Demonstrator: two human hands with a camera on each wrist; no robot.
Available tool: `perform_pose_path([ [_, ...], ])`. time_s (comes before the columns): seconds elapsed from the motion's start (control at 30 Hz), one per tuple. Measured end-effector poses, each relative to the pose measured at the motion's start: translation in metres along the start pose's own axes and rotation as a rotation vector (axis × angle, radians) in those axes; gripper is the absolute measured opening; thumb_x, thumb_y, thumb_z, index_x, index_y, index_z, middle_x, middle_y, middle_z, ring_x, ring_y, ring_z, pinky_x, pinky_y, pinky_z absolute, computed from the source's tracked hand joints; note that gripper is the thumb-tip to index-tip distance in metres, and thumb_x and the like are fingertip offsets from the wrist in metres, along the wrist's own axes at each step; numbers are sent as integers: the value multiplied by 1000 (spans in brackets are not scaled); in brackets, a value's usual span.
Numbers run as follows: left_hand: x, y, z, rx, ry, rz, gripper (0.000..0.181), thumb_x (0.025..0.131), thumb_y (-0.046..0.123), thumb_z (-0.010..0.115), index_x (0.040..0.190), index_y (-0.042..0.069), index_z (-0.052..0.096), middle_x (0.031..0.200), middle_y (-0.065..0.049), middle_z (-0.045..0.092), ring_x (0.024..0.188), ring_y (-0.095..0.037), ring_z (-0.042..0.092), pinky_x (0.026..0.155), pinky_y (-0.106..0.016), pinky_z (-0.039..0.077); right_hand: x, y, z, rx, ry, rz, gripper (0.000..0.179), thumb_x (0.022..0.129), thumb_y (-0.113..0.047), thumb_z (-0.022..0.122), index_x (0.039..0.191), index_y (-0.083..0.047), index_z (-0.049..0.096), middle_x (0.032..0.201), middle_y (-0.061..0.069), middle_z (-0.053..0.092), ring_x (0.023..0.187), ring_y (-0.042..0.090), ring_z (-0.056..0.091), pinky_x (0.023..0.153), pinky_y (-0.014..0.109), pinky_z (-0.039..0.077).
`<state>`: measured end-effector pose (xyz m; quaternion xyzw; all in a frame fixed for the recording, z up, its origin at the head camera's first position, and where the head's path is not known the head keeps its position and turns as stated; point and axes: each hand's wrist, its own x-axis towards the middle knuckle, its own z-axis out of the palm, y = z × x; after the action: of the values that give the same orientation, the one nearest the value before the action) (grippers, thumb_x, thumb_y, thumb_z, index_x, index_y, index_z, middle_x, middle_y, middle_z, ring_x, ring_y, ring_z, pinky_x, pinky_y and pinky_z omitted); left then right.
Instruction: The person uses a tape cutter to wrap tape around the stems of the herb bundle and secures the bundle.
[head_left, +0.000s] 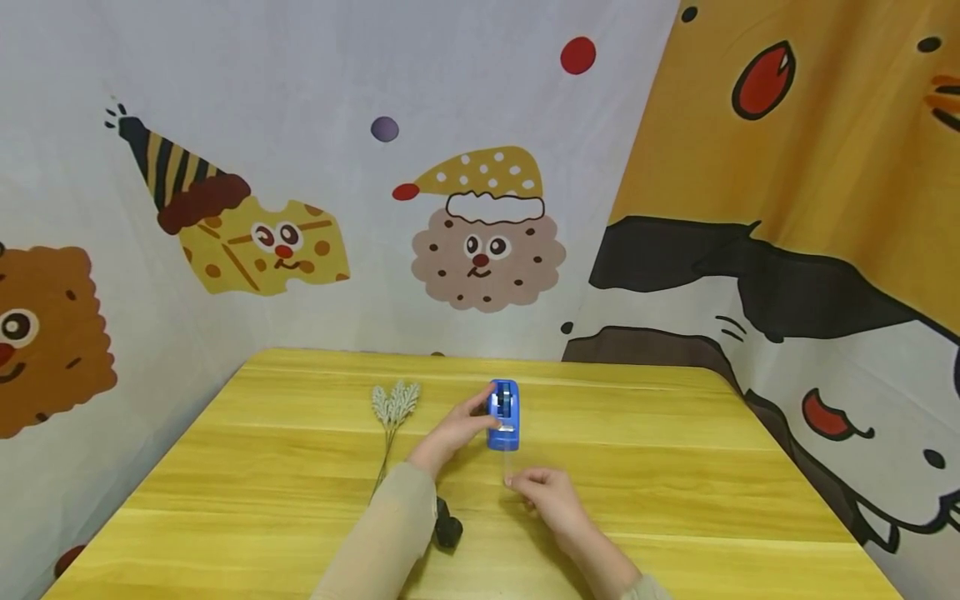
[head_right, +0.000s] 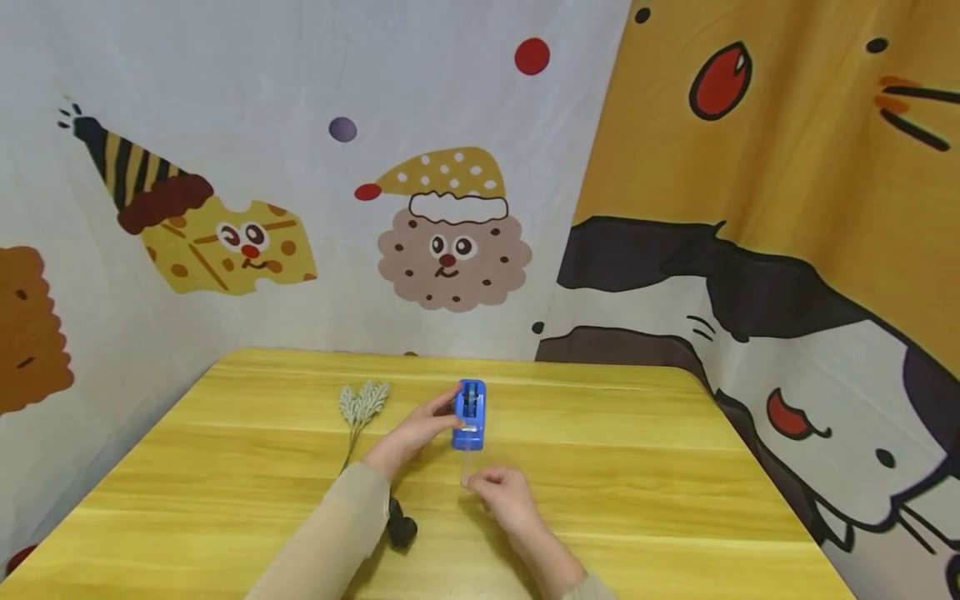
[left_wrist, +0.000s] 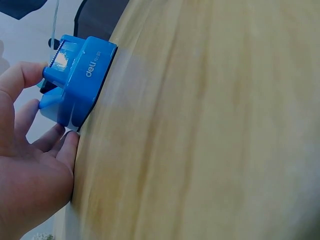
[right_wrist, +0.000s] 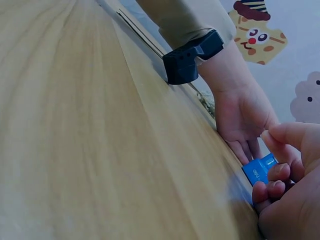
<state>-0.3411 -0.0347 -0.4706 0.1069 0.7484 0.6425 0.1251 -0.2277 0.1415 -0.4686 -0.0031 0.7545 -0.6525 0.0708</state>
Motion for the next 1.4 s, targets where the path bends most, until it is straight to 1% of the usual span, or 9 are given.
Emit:
perform_pose_path([
  [0.13,0,0,0,5,5,1,80,81,21,72,151,29,35,153,-20,30,139,-41,27,107,-65,22,-4,-3,1,-8,-11,-9,26,86,-15,70,91,11,68,65,-3,52,60,11,45,52,20,39],
  [0.3,-1,-2,1,0,1,-3,79,82,20,72,151,29,35,153,-20,31,139,-41,27,107,-63,23,-14,-15,3,-32,-12,-17,26,86,-10,68,91,16,66,61,-2,49,60,13,45,54,22,40],
  [0.37,-1,-2,1,-4,-1,-3,79,82,20,72,151,29,35,153,-20,31,139,-40,27,107,-63,23,-15,-14,4,-43,-4,-21,26,86,-10,68,90,16,66,60,-2,48,60,13,44,53,23,39],
  [0.53,-1,-1,1,-6,2,-7,79,82,21,73,151,30,35,153,-20,30,139,-40,27,107,-63,24,-10,0,4,-63,28,-32,25,86,-14,70,86,11,68,58,-3,47,57,11,42,49,22,36],
  [0.63,-2,1,1,-4,4,-8,79,82,21,72,151,30,35,153,-20,30,139,-41,27,107,-63,24,-9,5,4,-84,44,-54,23,84,-15,72,84,8,70,59,-3,48,56,10,42,48,21,36],
  [0.77,-1,1,1,1,5,-5,79,82,21,73,151,30,34,153,-21,30,139,-41,27,107,-63,24,-12,5,5,-114,62,-75,21,82,-15,73,83,5,72,62,-3,51,57,9,44,48,21,38],
  [0.9,1,-1,0,10,9,-4,79,82,21,72,151,30,35,153,-21,30,139,-41,28,107,-63,24,-16,3,6,-125,68,-72,21,82,-16,73,84,5,71,62,-4,50,58,8,44,48,21,39],
  [1.17,2,-2,-1,14,13,-11,79,82,22,73,150,31,36,153,-20,31,139,-40,28,108,-61,24,-21,2,6,-144,51,-92,22,85,-16,72,85,6,71,60,-3,51,53,8,43,46,20,38],
  [1.4,1,1,0,7,6,-8,79,82,22,73,150,32,35,154,-19,30,140,-40,26,107,-63,22,-23,3,7,-191,69,-132,18,83,-14,72,83,4,72,70,0,59,64,10,48,52,21,41],
])
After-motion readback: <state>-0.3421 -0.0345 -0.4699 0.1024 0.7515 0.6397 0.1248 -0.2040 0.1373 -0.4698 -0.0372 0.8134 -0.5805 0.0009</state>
